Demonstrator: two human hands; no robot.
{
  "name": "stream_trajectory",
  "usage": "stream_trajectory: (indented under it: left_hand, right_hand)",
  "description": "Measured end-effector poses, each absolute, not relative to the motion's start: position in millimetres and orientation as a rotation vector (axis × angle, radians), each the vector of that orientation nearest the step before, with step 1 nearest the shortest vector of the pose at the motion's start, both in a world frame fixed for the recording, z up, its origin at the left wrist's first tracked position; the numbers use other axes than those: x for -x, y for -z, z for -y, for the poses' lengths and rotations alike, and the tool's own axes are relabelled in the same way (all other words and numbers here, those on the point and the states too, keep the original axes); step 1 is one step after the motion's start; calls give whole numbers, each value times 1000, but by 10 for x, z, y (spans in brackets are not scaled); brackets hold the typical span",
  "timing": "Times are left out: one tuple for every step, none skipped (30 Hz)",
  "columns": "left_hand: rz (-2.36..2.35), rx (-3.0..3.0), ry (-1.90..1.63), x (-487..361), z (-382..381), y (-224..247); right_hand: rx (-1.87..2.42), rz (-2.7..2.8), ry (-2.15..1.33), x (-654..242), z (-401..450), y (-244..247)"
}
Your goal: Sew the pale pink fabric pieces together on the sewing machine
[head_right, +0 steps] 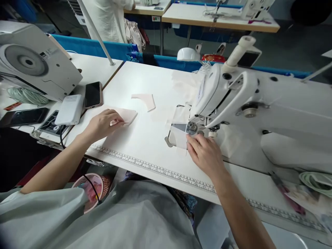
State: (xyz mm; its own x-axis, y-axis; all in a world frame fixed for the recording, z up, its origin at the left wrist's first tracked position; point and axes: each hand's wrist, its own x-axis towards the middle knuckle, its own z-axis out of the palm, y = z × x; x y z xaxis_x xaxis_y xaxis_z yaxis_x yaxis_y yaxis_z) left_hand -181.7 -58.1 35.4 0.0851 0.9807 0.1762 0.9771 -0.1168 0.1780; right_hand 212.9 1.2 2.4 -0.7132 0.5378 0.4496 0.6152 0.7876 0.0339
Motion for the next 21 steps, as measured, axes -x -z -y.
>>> stream_trajectory:
  left_hand:
    - [-2080,-2311,-388,1800,575,-349]
    - [-2085,-2314,-394,1784,575,-347]
    - [-2090,-2317,-409,1770,580,-349]
    - [-2086,-2325,-427,1759,589,-353]
    - [-2064,-2344,-448,1750,602,-357]
    - [-2029,-2375,-466,1742,618,-360]
    - [-1990,-2417,-472,1734,634,-360]
    - [-1955,-2462,-464,1725,649,-356]
    - [-1931,-2501,-444,1715,662,-348]
    - [-1922,-2530,-420,1704,672,-336]
    - [-1927,-2546,-398,1694,679,-320]
    - [-1941,-2552,-387,1686,683,-303]
    - [-1954,-2551,-392,1677,687,-286]
    - [-1968,-2550,-410,1669,691,-271]
    - [-1984,-2551,-436,1657,697,-258]
    - [-2000,-2559,-466,1639,708,-248]
    - [-2014,-2570,-494,1611,724,-241]
    - [-2016,-2588,-519,1568,746,-235]
    - [-2005,-2608,-542,1509,774,-228]
    - [-1978,-2624,-566,1431,808,-219]
    - [-1936,-2633,-590,1335,846,-206]
  right_hand:
    - [860,2558,262,-2131,-13,-25]
    - [851,2560,274,-2134,-16,-27]
    - [841,2561,284,-2136,-19,-29]
    - [835,2561,290,-2140,-22,-30]
    - [831,2562,287,-2143,-25,-31]
    - [830,2564,274,-2146,-28,-31]
    - [833,2567,254,-2150,-30,-30]
    - [839,2570,232,-2153,-31,-28]
    - [845,2573,212,-2157,-32,-26]
    - [850,2574,196,-2160,-32,-24]
    - [854,2575,186,-2163,-32,-21]
    - [857,2572,182,-2165,-32,-18]
    - [860,2570,182,-2168,-32,-15]
    - [861,2568,186,-2170,-32,-13]
    - [861,2568,193,-2172,-33,-11]
    - [860,2570,202,-2174,-34,-9]
    - [856,2574,211,-2176,-35,-8]
    - [852,2579,219,-2176,-37,-8]
    - [848,2583,225,-2177,-38,-9]
    - [844,2585,228,-2177,-39,-10]
    - [841,2586,228,-2176,-40,-12]
